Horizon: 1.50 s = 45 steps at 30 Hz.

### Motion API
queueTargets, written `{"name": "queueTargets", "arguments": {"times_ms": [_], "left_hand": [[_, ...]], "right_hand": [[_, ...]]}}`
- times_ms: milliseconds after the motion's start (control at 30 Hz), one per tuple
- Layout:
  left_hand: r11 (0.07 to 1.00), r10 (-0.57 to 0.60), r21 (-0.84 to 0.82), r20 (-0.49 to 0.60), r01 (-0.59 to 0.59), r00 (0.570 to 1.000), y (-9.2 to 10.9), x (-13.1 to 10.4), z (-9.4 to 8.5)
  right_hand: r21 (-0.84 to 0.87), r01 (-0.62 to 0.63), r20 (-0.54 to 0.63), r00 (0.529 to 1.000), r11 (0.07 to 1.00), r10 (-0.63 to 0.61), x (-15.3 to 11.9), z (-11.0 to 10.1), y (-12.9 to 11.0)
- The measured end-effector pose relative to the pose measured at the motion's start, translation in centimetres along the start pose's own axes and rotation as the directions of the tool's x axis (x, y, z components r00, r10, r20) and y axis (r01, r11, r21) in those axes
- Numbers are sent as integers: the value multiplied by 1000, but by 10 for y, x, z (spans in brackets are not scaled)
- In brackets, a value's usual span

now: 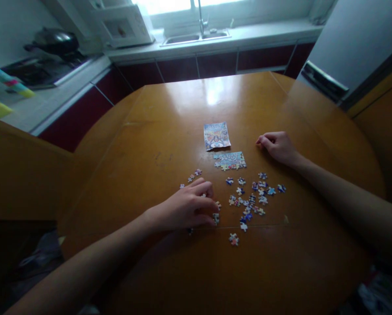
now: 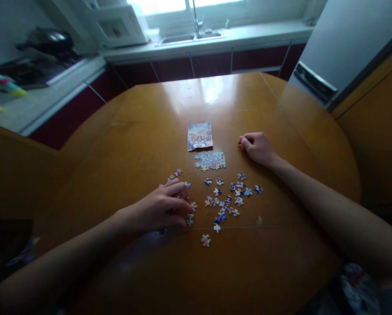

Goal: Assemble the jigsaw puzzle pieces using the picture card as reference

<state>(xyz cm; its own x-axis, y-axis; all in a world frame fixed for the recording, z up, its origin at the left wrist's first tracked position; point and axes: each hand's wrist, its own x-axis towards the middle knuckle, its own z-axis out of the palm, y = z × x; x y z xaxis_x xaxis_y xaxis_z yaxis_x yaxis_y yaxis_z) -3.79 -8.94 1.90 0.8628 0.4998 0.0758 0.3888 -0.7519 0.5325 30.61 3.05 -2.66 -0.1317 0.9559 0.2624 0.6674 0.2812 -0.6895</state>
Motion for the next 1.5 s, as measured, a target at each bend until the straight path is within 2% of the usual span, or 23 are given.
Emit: {"name": "queueTargets", "arguments": {"times_ms": [133,333,433,633,733,867,967,1133,1233,1400,1500], "left_hand": [[999,38,21,-56,-37,998,6,3,3],[991,116,68,-40,-113,992,34,12,18],[982,169,84,-17,-167,986,41,14,27],[987,148,63,-20,-147,989,25,14,29],[990,136,34,-46,-134,990,17,13,22],[994,105,36,-81,-102,991,17,16,10],[993,86,89,-101,-77,991,19,24,7],[991,70,122,-127,-55,989,20,46,12],[991,75,121,-92,-64,993,22,60,14],[977,173,126,2,-172,985,33,78,17],[974,168,149,40,-172,985,35,83,22]], "right_hand": [[18,18,-5,1000,1000,-18,0,1,0],[27,27,1,1000,999,-27,0,0,-1],[29,28,4,1000,999,-28,1,1,0],[15,30,2,1000,999,-30,3,3,3],[10,29,3,1000,1000,-30,3,2,2],[6,28,7,1000,1000,-28,3,2,1],[5,26,10,1000,1000,-26,4,3,2],[8,26,14,1000,1000,-26,4,3,2],[16,28,20,999,999,-28,4,3,2],[30,30,25,999,999,-31,4,3,1],[36,32,36,999,999,-33,5,2,1]]}}
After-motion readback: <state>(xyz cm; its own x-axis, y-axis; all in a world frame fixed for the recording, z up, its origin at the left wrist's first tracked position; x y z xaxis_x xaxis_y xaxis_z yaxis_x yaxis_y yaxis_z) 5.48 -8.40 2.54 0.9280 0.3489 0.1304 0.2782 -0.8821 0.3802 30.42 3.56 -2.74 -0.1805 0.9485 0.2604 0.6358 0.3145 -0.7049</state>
